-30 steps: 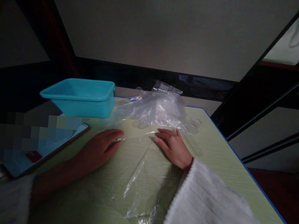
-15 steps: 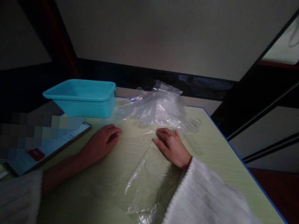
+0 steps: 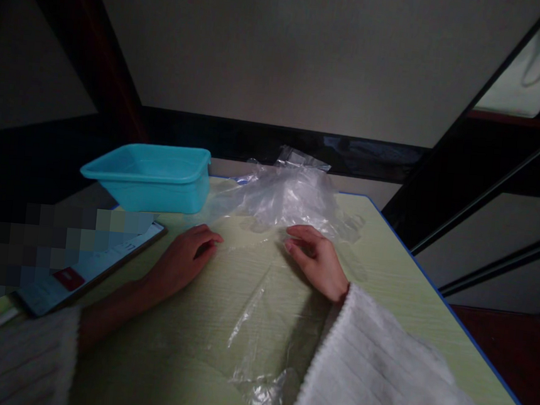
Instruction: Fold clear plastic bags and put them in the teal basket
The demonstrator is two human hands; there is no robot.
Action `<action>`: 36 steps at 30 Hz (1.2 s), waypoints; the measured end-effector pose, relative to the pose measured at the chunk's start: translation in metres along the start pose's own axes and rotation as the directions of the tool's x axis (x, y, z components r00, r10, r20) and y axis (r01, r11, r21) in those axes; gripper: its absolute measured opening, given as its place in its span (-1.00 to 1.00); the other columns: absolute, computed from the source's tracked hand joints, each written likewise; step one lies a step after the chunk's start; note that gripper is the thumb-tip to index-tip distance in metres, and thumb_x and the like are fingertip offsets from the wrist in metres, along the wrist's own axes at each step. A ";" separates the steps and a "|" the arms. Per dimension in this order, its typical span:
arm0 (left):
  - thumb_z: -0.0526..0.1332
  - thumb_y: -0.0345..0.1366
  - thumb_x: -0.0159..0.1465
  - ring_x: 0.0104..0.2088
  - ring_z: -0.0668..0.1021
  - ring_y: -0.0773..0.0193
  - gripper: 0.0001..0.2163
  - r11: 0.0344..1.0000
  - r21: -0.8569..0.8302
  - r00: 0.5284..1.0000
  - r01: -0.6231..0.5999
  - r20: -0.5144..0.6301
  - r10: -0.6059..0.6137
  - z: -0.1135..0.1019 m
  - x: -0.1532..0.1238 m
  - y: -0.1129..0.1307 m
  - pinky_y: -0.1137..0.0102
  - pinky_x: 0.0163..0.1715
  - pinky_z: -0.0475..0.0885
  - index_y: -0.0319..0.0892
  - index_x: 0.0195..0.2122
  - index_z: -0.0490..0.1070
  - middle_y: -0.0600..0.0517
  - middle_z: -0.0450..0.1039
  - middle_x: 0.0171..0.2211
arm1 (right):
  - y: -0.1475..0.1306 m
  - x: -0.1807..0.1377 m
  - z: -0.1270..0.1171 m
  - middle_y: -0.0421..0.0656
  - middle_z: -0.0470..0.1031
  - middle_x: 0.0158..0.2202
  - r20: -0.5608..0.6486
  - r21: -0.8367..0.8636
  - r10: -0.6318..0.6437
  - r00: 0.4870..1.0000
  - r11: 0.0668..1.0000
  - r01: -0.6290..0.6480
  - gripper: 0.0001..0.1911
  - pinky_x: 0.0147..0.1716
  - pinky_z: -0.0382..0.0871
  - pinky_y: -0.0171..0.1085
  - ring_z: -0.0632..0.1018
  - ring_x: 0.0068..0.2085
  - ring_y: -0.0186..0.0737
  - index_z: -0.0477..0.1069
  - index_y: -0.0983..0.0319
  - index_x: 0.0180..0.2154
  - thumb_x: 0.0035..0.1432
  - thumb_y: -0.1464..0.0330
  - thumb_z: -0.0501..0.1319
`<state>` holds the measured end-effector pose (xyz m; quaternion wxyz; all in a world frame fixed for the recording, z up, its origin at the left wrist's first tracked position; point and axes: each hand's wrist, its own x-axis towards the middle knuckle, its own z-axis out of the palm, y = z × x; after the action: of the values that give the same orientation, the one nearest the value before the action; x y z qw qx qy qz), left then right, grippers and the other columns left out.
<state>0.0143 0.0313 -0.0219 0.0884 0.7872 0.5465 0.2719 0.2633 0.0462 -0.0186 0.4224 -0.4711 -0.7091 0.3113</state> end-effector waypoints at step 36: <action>0.05 -0.58 0.14 -0.36 0.47 0.26 -0.77 0.999 -0.036 0.999 -0.039 -0.020 0.038 -0.004 -0.003 0.001 0.36 -0.30 0.37 -0.25 -0.35 0.47 0.01 0.39 -0.39 | -0.038 -0.009 -0.022 -0.18 0.52 -0.43 0.180 0.152 -0.116 0.977 0.984 0.089 -0.78 -0.31 0.41 -0.28 0.52 -0.38 -0.31 0.38 0.23 -0.24 -0.01 0.38 0.23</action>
<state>0.0125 0.0277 -0.0193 0.0921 0.7932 0.5270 0.2909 0.2698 0.0249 0.0203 0.4016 -0.3704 -0.7452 0.3824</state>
